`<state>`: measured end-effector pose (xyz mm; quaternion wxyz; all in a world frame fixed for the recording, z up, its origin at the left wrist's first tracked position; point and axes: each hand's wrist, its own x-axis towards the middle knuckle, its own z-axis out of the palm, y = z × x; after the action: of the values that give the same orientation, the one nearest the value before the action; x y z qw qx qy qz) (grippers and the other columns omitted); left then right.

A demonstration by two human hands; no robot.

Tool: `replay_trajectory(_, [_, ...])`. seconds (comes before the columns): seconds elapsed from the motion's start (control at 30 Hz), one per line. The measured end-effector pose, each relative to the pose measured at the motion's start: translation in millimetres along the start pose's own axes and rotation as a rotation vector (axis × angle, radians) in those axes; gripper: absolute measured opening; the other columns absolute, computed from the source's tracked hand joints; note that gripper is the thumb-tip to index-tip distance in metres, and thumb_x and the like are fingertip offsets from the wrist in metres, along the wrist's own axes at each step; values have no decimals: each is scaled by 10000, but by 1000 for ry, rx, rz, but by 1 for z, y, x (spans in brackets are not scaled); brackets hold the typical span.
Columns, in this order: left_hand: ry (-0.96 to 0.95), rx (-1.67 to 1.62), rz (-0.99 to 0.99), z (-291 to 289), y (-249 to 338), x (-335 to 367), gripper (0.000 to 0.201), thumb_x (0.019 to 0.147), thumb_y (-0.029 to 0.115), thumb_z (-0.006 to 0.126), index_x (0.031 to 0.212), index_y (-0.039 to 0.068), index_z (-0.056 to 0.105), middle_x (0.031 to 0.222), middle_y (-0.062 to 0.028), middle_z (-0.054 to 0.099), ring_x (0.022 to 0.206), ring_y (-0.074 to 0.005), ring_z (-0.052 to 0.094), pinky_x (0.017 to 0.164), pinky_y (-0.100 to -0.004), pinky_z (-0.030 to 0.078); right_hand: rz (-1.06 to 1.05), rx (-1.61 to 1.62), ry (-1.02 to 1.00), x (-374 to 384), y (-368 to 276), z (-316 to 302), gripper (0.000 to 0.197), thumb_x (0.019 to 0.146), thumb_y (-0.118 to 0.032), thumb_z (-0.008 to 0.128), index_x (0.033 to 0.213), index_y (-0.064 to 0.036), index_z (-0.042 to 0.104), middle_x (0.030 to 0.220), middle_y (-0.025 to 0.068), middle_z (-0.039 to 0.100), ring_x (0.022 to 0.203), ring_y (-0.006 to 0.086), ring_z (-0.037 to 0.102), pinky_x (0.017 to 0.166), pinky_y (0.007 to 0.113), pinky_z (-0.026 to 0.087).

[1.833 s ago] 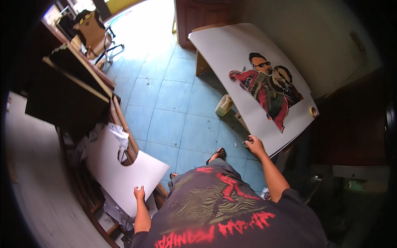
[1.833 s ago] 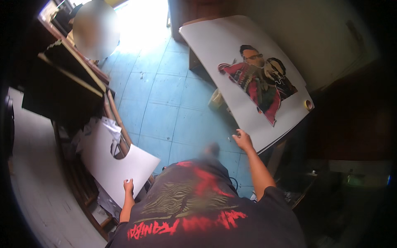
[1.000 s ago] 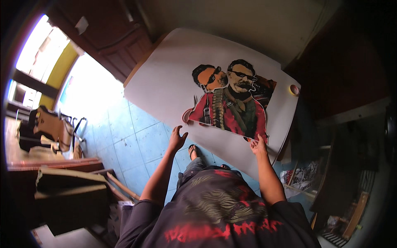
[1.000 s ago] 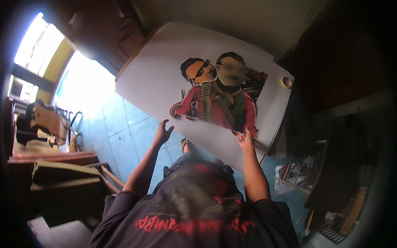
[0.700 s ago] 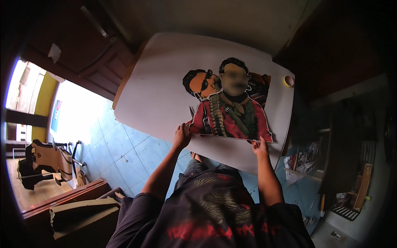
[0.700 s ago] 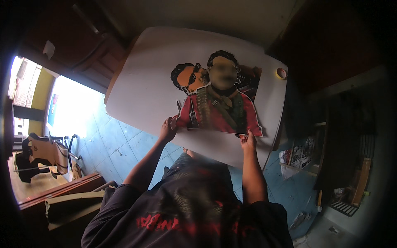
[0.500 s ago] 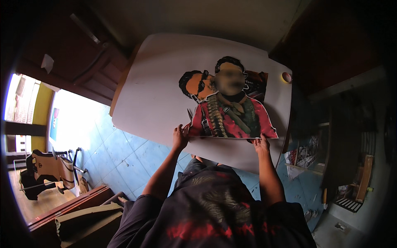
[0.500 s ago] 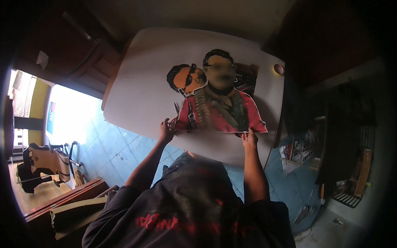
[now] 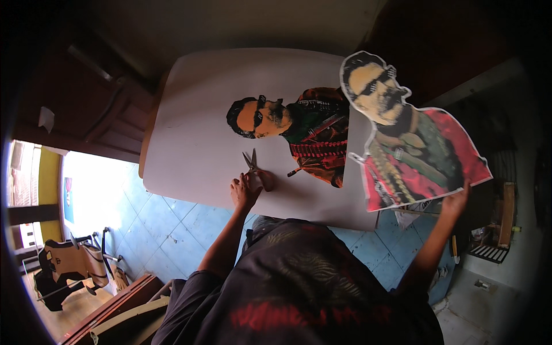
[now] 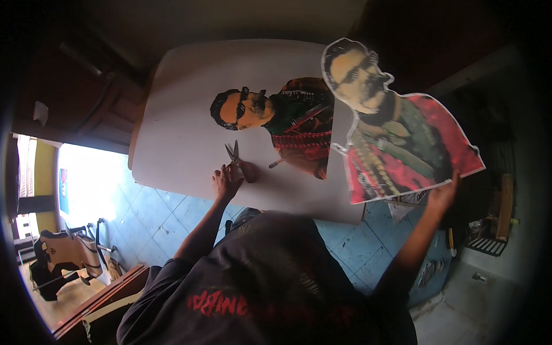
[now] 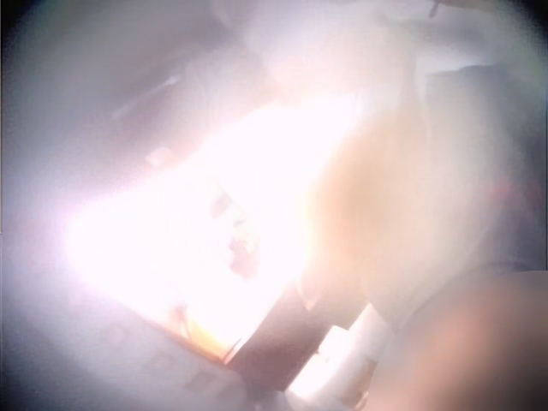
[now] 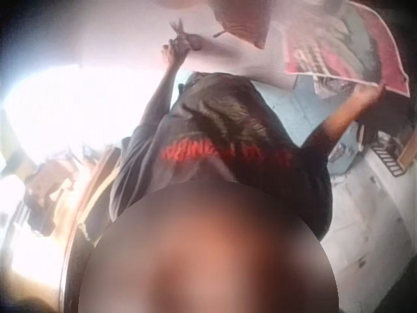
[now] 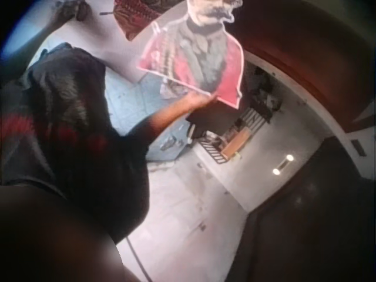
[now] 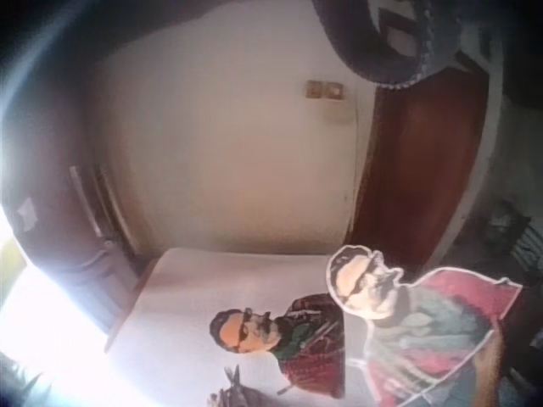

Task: The person cuts a printed portrait from a large sheet of paper using scissors, then retrieves red paint and a brush. They apply red paint to specific areas of the portrait, focusing on the ammunition belt and clothing details.

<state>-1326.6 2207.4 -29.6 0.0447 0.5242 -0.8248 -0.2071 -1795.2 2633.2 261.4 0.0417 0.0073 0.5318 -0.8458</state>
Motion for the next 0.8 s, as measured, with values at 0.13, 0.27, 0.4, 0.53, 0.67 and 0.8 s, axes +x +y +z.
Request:
replay_trajectory(0.13, [-40, -3, 92, 7, -9, 9, 483, 791, 358, 713, 1182, 114, 567, 1072, -164, 570, 1063, -352, 521, 855, -456, 472, -212, -74, 165, -20, -55, -47, 445, 949, -320, 610, 1261, -9, 542, 1245, 144, 594, 1158, 287, 567, 1012, 427, 421])
replay_trajectory(0.27, [28, -60, -51, 10, -13, 18, 318, 872, 324, 622, 1116, 121, 594, 1047, -164, 583, 1009, -350, 539, 834, -467, 466, -398, -429, 494, -55, -58, -26, 406, 950, -312, 621, 1203, 4, 586, 1152, 111, 629, 1077, 220, 583, 955, 368, 432])
replay_trajectory(0.4, [-18, 14, 108, 23, -34, 28, 295, 882, 286, 582, 1098, 86, 591, 1035, -180, 578, 998, -372, 526, 837, -468, 446, -581, -950, 182, -66, -76, -43, 353, 960, -310, 618, 1131, -4, 654, 1030, 67, 663, 951, 142, 574, 890, 294, 428])
replay_trajectory(0.53, [28, -87, 184, 21, -36, 23, 289, 834, 174, 576, 1076, 17, 548, 1038, -187, 566, 983, -381, 508, 837, -475, 436, -583, -1016, 110, -98, -103, 8, 350, 961, -302, 620, 1146, -8, 659, 1039, 63, 663, 946, 132, 569, 884, 280, 428])
replay_trajectory(0.67, [154, -352, 147, 18, -46, 15, 286, 794, 64, 570, 1059, -15, 499, 1031, -195, 537, 960, -368, 498, 826, -460, 435, -545, -682, 72, -102, -123, 50, 425, 949, -296, 633, 1237, 16, 598, 1180, 99, 616, 1060, 171, 565, 935, 306, 428])
replay_trajectory(0.8, [118, -498, -39, -4, -44, -3, 298, 793, 38, 576, 1074, -15, 490, 992, -180, 518, 924, -333, 505, 809, -435, 436, -253, -280, -152, -68, -136, 74, 465, 951, -275, 614, 1320, -8, 523, 1295, 135, 559, 1159, 231, 561, 981, 359, 439])
